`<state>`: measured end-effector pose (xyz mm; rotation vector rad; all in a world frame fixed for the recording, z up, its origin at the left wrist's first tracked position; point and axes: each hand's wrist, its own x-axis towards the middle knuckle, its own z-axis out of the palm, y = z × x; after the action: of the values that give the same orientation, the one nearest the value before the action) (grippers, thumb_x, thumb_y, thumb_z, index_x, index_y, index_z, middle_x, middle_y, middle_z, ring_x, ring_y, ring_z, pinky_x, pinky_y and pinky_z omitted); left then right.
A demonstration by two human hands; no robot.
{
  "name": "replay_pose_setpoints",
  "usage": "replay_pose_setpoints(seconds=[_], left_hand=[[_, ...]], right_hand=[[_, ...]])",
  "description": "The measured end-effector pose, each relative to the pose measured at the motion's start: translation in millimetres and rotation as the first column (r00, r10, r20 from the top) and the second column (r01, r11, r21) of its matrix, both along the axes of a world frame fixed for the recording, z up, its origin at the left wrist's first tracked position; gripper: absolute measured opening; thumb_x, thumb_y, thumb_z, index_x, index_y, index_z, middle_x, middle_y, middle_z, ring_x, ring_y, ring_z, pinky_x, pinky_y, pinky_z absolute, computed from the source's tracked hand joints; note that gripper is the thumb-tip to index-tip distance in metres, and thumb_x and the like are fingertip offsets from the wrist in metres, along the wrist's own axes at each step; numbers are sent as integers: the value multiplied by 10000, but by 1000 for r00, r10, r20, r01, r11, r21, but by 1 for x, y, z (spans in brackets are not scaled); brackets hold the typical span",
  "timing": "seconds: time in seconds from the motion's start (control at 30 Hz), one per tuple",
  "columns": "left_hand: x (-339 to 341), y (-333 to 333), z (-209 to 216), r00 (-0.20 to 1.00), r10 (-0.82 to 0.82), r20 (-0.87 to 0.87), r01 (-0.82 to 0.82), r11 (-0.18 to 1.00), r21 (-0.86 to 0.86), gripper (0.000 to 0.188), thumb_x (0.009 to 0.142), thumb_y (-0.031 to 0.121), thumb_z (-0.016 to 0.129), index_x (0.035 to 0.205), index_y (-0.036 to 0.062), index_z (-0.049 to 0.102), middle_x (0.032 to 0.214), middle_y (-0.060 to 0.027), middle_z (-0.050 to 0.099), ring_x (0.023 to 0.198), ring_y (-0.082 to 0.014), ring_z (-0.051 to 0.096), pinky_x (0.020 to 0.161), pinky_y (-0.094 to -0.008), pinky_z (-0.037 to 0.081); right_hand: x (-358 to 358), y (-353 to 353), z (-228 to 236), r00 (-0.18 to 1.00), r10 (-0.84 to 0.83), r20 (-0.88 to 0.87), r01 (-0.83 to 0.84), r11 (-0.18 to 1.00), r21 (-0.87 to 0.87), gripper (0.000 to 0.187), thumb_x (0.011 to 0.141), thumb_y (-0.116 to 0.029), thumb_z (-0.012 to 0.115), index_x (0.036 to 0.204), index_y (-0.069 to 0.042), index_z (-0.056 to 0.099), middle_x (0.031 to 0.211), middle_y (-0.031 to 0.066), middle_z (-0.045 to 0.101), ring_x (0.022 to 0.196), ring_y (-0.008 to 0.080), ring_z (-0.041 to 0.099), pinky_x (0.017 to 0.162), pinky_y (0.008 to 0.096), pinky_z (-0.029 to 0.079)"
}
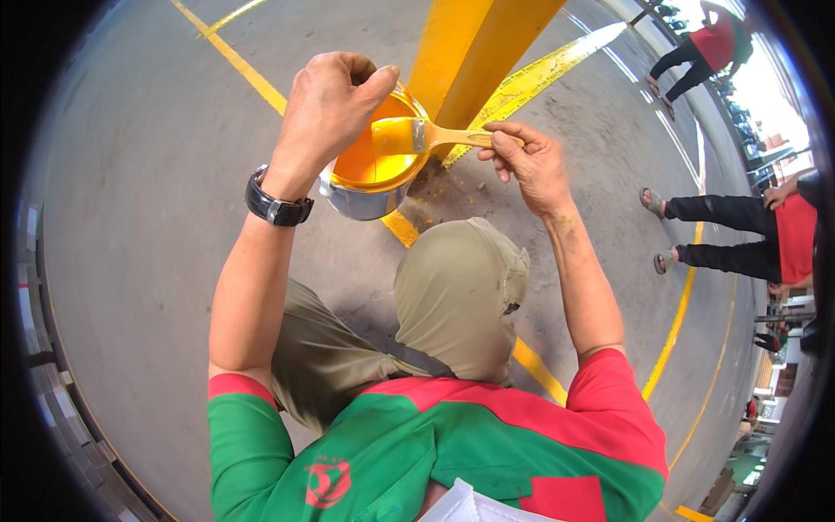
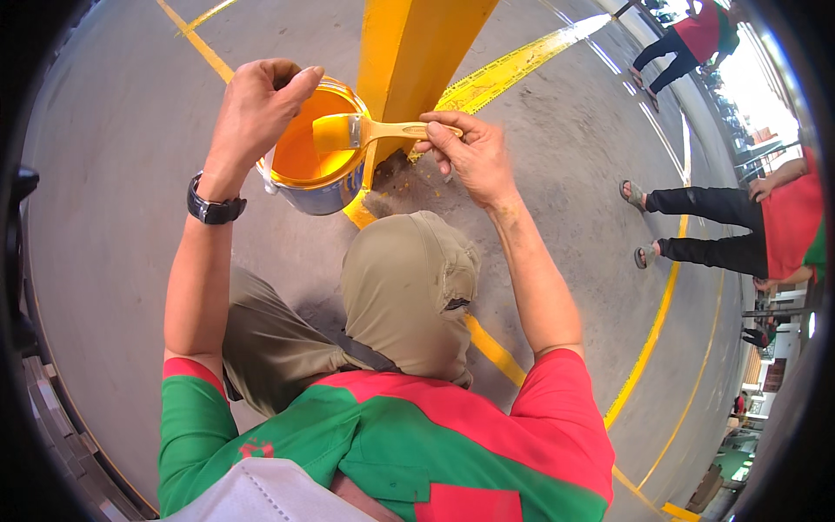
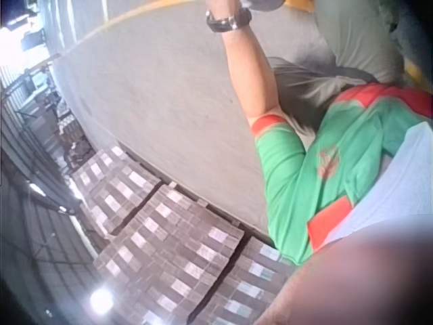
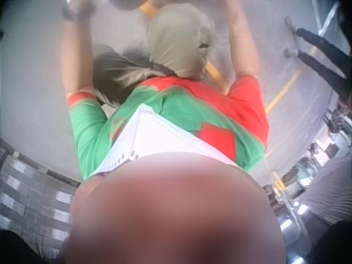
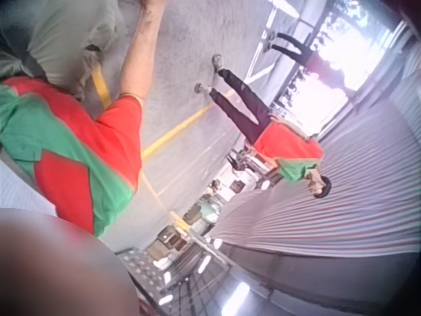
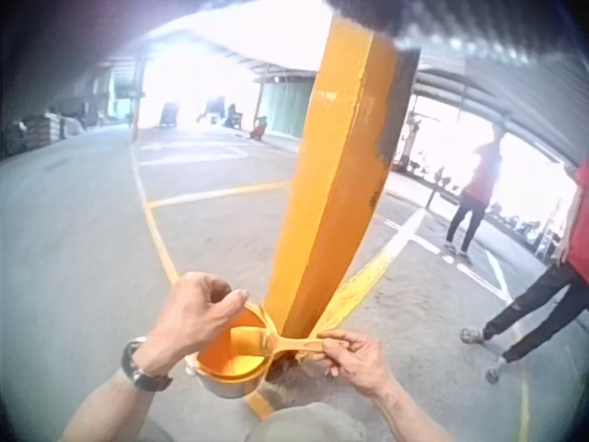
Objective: The person kneels and paints the base of a metal column yellow using a paintbrush and a small paint can. They repeatedly dip the brush into the can and apply paint to the column's lower section and adjacent floor markings.
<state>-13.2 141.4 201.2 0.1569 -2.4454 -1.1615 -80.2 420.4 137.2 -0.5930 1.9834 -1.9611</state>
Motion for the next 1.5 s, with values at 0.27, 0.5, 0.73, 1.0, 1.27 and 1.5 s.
replay_pose_setpoints(seconds=[0.27,0.5,0.73,1.0,1.27,1.5], left_hand=[[-3,11,-4,1000,2,-20,-2,1000,-30,440,934,347,662,830,-80,690,612,-43,580,590,-101,544,572,-271,461],[0,21,-7,1000,12,-5,-12,1000,-27,433,891,329,646,862,-95,725,672,-212,666,600,-264,667,624,-361,536],[4,26,11,998,9,-56,-12,999,-49,446,887,332,647,798,-105,670,619,-225,571,563,-270,587,607,-376,495],[34,9,8,998,44,-55,-39,996,80,438,912,300,668,700,-82,635,559,-85,582,524,-117,542,527,-309,449],[47,-19,-59,997,60,-40,-61,998,-11,443,904,280,673,715,-108,572,572,-225,451,477,-236,489,529,-362,438],[55,-45,-103,992,124,-19,-124,992,-34,384,860,240,683,730,-116,620,654,-289,575,597,-408,623,594,-435,478]], right_hand=[[2,13,-31,989,-81,123,97,986,-134,361,977,-220,701,1184,71,650,822,97,710,572,67,559,490,199,477],[-8,9,-62,913,-121,389,231,941,-248,434,957,-426,694,1033,0,659,738,64,658,550,77,547,461,201,459],[-12,17,-74,793,-98,601,369,863,-345,472,930,-498,687,1036,-41,635,705,-18,588,574,55,528,472,183,460],[-57,69,63,752,-528,-395,477,849,-226,343,966,-246,707,1020,93,703,836,123,724,641,161,652,588,267,552],[-47,39,224,-287,-93,-953,622,739,-259,252,897,-200,775,1074,-23,759,793,104,747,608,129,666,563,296,513],[-45,29,291,-609,366,-704,703,659,-266,324,881,-152,743,1190,-57,710,724,101,638,660,226,631,584,343,513]])
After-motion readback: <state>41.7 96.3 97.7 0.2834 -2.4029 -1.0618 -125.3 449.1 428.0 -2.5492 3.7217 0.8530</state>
